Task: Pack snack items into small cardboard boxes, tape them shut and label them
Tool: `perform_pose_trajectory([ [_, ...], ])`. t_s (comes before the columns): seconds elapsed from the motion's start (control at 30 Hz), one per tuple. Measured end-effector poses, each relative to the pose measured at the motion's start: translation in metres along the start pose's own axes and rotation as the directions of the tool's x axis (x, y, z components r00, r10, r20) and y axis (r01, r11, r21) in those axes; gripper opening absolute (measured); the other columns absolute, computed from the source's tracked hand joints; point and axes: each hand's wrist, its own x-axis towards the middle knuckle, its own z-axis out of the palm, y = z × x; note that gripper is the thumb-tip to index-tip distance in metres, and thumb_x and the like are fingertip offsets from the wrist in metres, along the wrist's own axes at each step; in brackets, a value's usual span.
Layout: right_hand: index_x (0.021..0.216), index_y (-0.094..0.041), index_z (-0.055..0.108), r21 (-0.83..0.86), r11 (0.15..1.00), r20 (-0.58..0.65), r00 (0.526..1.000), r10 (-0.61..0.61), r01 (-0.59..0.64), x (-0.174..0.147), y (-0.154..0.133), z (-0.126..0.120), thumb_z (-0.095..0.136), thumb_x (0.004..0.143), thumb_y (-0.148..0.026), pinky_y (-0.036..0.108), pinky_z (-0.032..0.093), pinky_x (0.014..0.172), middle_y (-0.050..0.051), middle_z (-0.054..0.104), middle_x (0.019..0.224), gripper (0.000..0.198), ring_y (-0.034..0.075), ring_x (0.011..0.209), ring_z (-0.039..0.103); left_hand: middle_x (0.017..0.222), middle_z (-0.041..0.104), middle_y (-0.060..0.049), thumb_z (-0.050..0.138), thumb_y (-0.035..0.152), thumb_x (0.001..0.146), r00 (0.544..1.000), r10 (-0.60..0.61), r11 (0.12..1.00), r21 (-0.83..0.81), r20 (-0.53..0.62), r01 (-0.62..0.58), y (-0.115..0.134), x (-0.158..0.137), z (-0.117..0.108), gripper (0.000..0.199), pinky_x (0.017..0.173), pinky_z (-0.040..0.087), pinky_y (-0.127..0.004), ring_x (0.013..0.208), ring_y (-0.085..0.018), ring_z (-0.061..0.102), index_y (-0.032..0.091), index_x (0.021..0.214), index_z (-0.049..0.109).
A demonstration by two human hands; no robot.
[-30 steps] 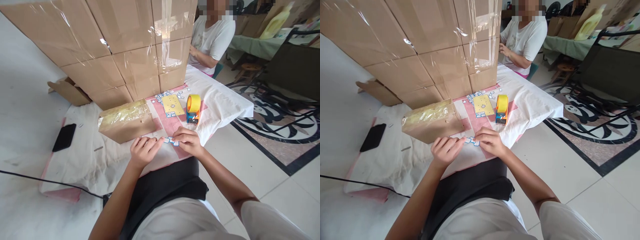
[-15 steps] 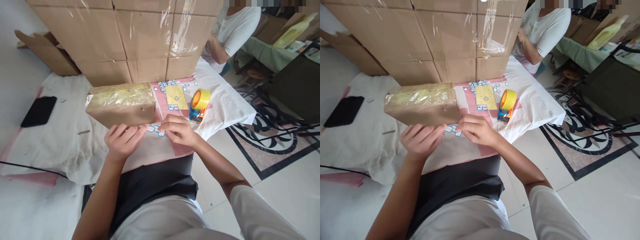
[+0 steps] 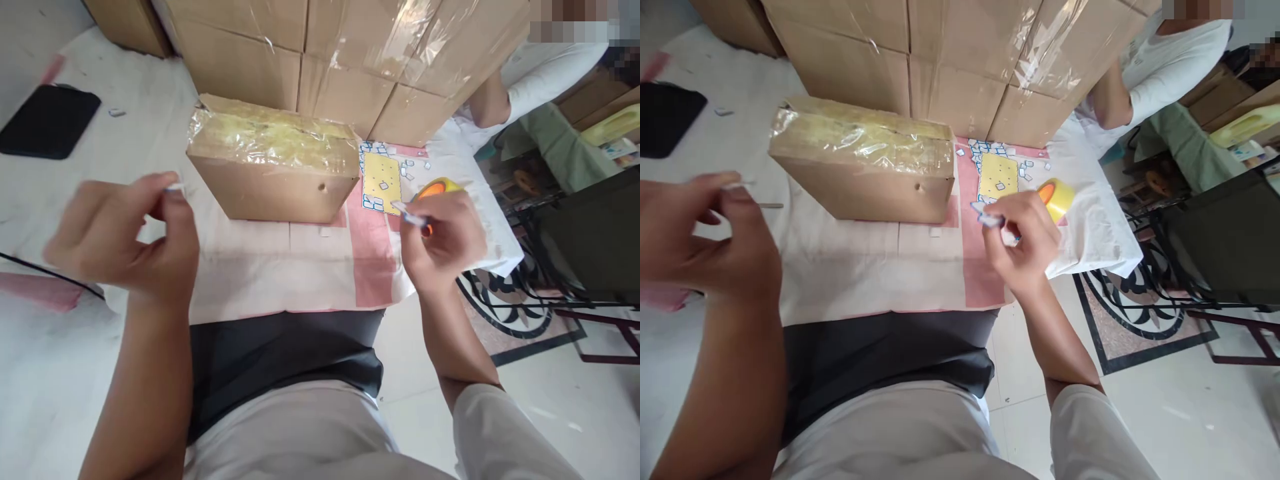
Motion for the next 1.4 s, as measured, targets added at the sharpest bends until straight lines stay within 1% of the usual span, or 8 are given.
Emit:
perform_pose_trajectory([
  [0.2,0.091,-0.02,0.073,-0.442,0.879,0.416,0.827,0.378,-0.18,0.035,0.092,0.036,0.055,0.084,-0.014,0.036,0.052,0.076,0.006,0.074,0.096,0.02,0.023,0.084,0.066,0.07,0.065,0.0,0.059,0.009,0.088,0.983,0.137,0.989,0.065,-0.119,-0.129,0.019,-0.017,0.022,0.036,0.058,0.048,-0.035,0.066,-0.015,0.062,0.028,0.116,0.071],
  [0.43,0.117,-0.017,0.073,-0.779,0.626,0.462,0.636,0.618,-0.042,0.052,0.137,0.075,0.044,0.093,-0.016,0.038,0.049,0.083,0.015,0.072,0.118,0.037,0.031,0.105,0.064,0.068,0.067,0.002,0.068,0.006,0.075,0.977,0.153,0.985,-0.051,-0.151,-0.162,0.031,-0.029,0.042,0.032,0.054,0.046,-0.029,0.058,-0.014,0.06,0.025,0.1,0.073],
  [0.67,0.123,-0.023,0.073,-0.678,0.711,0.729,0.289,0.621,0.183,0.058,0.147,0.07,0.054,0.089,-0.018,0.03,0.047,0.079,0.013,0.074,0.114,0.039,0.027,0.101,0.066,0.06,0.062,0.003,0.064,0.007,0.078,0.985,0.157,0.98,-0.109,-0.07,-0.164,0.041,-0.039,0.051,0.024,0.051,0.042,-0.025,0.051,-0.011,0.054,0.023,0.094,0.073],
  [0.73,0.131,-0.025,0.068,-0.674,0.72,0.73,0.308,0.611,0.168,0.062,0.144,0.064,0.052,0.091,-0.017,0.031,0.047,0.081,0.012,0.071,0.123,0.044,0.028,0.106,0.065,0.06,0.062,0.003,0.065,0.006,0.078,0.983,0.166,0.975,-0.133,-0.078,-0.175,0.043,-0.04,0.051,0.025,0.052,0.042,-0.025,0.052,-0.011,0.055,0.023,0.095,0.072],
  [0.93,0.116,-0.021,0.074,-0.757,0.653,0.532,0.598,0.6,0.019,0.055,0.13,0.059,0.047,0.095,-0.02,0.036,0.048,0.083,0.015,0.07,0.12,0.034,0.029,0.107,0.063,0.064,0.065,0.002,0.066,0.004,0.077,0.986,0.153,0.968,-0.193,-0.062,-0.163,0.045,-0.046,0.046,0.031,0.054,0.044,-0.025,0.056,-0.013,0.058,0.022,0.101,0.072],
  [1.17,0.107,-0.019,0.073,-0.75,0.657,0.5,0.589,0.635,-0.071,0.05,0.134,0.059,0.055,0.088,-0.019,0.032,0.044,0.072,0.013,0.073,0.108,0.026,0.027,0.093,0.064,0.063,0.064,0.002,0.069,0.002,0.075,0.988,0.146,0.969,-0.192,-0.051,-0.153,0.044,-0.051,0.045,0.03,0.053,0.042,-0.025,0.055,-0.012,0.055,0.02,0.099,0.072],
  [1.27,0.1,-0.018,0.074,-0.581,0.803,0.586,0.616,0.526,-0.132,0.045,0.109,0.048,0.056,0.088,-0.021,0.029,0.042,0.07,0.009,0.074,0.097,0.023,0.021,0.082,0.063,0.064,0.064,0.002,0.069,0.002,0.075,0.992,0.116,0.973,-0.195,-0.051,-0.124,0.042,-0.052,0.046,0.03,0.053,0.041,-0.025,0.054,-0.012,0.054,0.021,0.098,0.072],
  [1.4,0.101,-0.02,0.077,-0.209,0.964,0.816,0.514,0.264,-0.164,0.017,0.052,0.046,0.063,0.087,-0.026,0.026,0.04,0.066,0.004,0.073,0.088,0.021,0.016,0.072,0.06,0.062,0.062,0.003,0.067,0.003,0.077,0.993,0.109,0.974,-0.194,-0.044,-0.115,0.039,-0.054,0.05,0.028,0.053,0.041,-0.025,0.052,-0.011,0.053,0.021,0.097,0.073],
])
